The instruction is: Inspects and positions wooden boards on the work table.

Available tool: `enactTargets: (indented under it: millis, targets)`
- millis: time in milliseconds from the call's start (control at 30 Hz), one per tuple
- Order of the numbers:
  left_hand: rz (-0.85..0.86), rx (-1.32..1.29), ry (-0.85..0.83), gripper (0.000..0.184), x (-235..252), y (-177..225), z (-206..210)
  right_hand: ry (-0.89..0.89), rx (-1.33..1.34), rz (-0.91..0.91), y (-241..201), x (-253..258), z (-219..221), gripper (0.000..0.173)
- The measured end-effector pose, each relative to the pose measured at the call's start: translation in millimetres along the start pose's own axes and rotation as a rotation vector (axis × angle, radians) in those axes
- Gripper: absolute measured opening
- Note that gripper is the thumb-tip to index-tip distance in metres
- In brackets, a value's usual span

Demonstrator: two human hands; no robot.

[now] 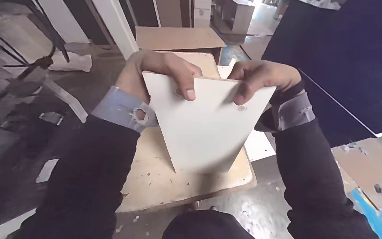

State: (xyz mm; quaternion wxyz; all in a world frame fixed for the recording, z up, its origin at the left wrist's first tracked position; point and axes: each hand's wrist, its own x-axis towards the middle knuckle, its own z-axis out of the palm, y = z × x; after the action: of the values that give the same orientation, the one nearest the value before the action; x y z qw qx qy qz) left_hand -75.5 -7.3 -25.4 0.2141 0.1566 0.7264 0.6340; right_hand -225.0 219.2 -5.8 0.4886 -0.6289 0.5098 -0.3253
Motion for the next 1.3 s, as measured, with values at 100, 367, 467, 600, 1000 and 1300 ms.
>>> enactTargets:
  millis: [100, 367, 467, 600, 1000, 1300]
  targets:
    - [-0.003, 0.015, -0.154, 0.013, 31, -21, 15, -0.007, -0.039, -0.030, 27, -23, 10, 0.012]
    - [-0.035, -0.120, -0.415, 0.019, 84, -67, 35, 0.032, 0.274, -0.094, 106, -58, 28, 0.015]
    - [-0.058, -0.167, -0.406, 0.022, 81, -81, 38, 0.077, 0.305, -0.041, 115, -57, 36, 0.015]
    - [-0.115, -0.267, -0.171, 0.019, 69, -114, 44, 0.144, 0.367, 0.039, 146, -46, 46, 0.018]
    - [-0.693, 0.719, -0.007, 0.033, 51, -121, 36, 0.102, -0.391, 0.543, 144, 30, 60, 0.018]
    - [-0.480, 0.683, 0.609, 0.025, 28, -161, 80, 0.763, -0.452, 0.740, 159, 72, 120, 0.049]
